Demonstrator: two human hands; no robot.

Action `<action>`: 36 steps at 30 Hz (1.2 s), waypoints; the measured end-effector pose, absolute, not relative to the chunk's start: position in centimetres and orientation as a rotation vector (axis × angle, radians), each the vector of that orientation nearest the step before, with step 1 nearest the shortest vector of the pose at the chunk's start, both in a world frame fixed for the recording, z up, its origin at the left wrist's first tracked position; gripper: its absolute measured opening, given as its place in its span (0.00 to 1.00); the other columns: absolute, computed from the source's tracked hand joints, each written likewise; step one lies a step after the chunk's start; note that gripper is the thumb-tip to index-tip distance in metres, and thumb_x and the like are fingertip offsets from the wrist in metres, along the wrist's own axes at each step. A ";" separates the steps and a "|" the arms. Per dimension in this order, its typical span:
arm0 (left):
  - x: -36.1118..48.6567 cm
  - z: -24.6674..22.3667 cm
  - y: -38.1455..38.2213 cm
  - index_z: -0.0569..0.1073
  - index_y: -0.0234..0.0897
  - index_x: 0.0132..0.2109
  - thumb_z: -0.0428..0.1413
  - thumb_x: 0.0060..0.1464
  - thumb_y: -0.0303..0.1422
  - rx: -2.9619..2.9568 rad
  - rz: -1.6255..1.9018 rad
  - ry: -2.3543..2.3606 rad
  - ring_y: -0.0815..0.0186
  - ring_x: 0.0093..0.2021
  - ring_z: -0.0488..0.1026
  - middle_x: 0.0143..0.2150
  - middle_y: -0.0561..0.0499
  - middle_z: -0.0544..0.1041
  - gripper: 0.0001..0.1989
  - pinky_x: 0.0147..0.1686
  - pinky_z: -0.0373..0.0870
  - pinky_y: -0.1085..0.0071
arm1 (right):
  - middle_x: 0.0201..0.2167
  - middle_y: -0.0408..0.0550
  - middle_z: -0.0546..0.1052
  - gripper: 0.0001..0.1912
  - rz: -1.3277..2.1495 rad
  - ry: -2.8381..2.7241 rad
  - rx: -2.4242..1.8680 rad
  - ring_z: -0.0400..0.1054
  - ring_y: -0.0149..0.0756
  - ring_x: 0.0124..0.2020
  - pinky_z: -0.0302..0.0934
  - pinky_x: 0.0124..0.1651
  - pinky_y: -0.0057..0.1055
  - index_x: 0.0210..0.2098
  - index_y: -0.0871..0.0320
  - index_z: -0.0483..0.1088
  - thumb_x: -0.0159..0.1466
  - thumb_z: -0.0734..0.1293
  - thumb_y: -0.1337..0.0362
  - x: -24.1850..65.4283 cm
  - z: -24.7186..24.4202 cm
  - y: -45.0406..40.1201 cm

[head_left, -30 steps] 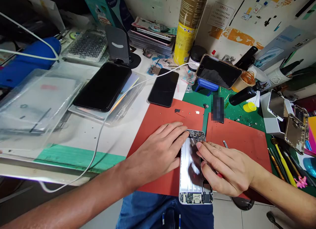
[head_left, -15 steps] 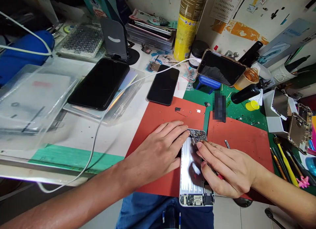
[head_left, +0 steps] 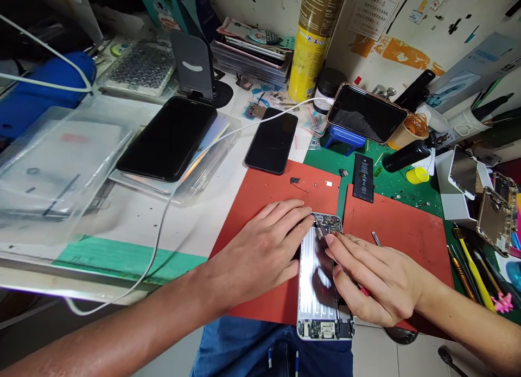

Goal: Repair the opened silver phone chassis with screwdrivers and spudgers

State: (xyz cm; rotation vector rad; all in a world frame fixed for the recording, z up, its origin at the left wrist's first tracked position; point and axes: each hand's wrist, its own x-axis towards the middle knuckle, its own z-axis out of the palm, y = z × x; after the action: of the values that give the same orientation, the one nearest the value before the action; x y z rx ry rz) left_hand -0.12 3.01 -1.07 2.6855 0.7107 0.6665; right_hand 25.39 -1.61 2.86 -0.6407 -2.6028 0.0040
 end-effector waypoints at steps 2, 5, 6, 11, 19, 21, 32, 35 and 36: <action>-0.1 -1.1 3.0 0.72 0.26 0.64 0.60 0.67 0.31 2.685 0.670 0.711 0.43 0.68 0.70 0.64 0.33 0.76 0.22 0.67 0.73 0.43 | 0.38 0.49 0.88 0.07 -0.307 -2.593 -0.519 0.86 0.47 0.45 0.83 0.52 0.42 0.37 0.57 0.78 0.64 0.71 0.75 25.3 2.6 -1.6; -0.1 -1.1 3.1 0.72 0.24 0.64 0.60 0.67 0.30 2.677 0.680 0.709 0.42 0.68 0.70 0.63 0.33 0.76 0.21 0.67 0.73 0.43 | 0.35 0.57 0.87 0.06 -0.480 -2.569 -0.458 0.86 0.50 0.42 0.84 0.51 0.42 0.35 0.62 0.75 0.65 0.66 0.76 25.2 2.4 -1.6; -0.1 -1.1 3.1 0.72 0.24 0.63 0.60 0.68 0.30 2.674 0.685 0.708 0.42 0.68 0.70 0.63 0.33 0.76 0.21 0.67 0.73 0.43 | 0.35 0.58 0.87 0.07 -0.488 -2.571 -0.456 0.86 0.49 0.42 0.84 0.51 0.42 0.36 0.62 0.75 0.65 0.66 0.77 25.1 2.3 -1.5; -0.1 -1.0 3.0 0.73 0.23 0.63 0.58 0.68 0.29 2.671 0.692 0.700 0.42 0.68 0.70 0.63 0.33 0.77 0.20 0.67 0.74 0.43 | 0.35 0.62 0.87 0.07 -0.471 -2.574 -0.448 0.86 0.52 0.41 0.84 0.49 0.42 0.37 0.64 0.74 0.64 0.65 0.77 25.1 2.3 -1.4; -0.2 -1.2 3.0 0.73 0.22 0.63 0.59 0.68 0.31 2.670 0.708 0.706 0.42 0.68 0.71 0.64 0.33 0.77 0.21 0.68 0.73 0.44 | 0.36 0.58 0.88 0.07 -0.598 -2.692 -0.385 0.86 0.49 0.41 0.83 0.48 0.42 0.42 0.62 0.75 0.66 0.65 0.70 24.7 3.3 -1.4; -0.2 -1.2 3.0 0.74 0.22 0.63 0.59 0.68 0.31 2.668 0.714 0.707 0.42 0.68 0.71 0.64 0.33 0.77 0.21 0.68 0.73 0.45 | 0.38 0.58 0.88 0.07 -0.643 -2.756 -0.354 0.85 0.49 0.40 0.82 0.46 0.41 0.43 0.61 0.75 0.67 0.65 0.68 24.4 3.9 -1.3; -0.2 -1.1 2.9 0.75 0.22 0.62 0.57 0.70 0.30 2.668 0.746 0.724 0.44 0.67 0.72 0.63 0.33 0.78 0.19 0.67 0.74 0.45 | 0.39 0.56 0.87 0.08 -0.730 -2.865 -0.255 0.83 0.45 0.38 0.75 0.47 0.41 0.46 0.60 0.74 0.72 0.65 0.63 23.5 4.9 -0.7; -0.1 -1.1 2.9 0.75 0.22 0.62 0.56 0.70 0.30 2.666 0.747 0.719 0.44 0.67 0.73 0.63 0.33 0.78 0.19 0.67 0.74 0.45 | 0.41 0.56 0.87 0.08 -0.665 -2.909 -0.235 0.83 0.46 0.41 0.74 0.50 0.41 0.46 0.60 0.74 0.72 0.65 0.63 23.4 5.2 -0.6; 0.0 -1.1 2.9 0.75 0.22 0.62 0.57 0.70 0.30 2.666 0.750 0.717 0.44 0.67 0.73 0.63 0.33 0.78 0.19 0.67 0.74 0.45 | 0.41 0.56 0.87 0.08 -0.652 -2.917 -0.229 0.83 0.46 0.42 0.74 0.51 0.41 0.46 0.60 0.74 0.72 0.65 0.63 23.4 5.2 -0.6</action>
State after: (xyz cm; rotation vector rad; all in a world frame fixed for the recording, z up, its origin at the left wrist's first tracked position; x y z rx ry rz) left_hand -0.05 2.90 -1.15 2.6660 0.7167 0.7498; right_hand 23.36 -0.57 5.24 -0.2288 -2.9169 -0.6515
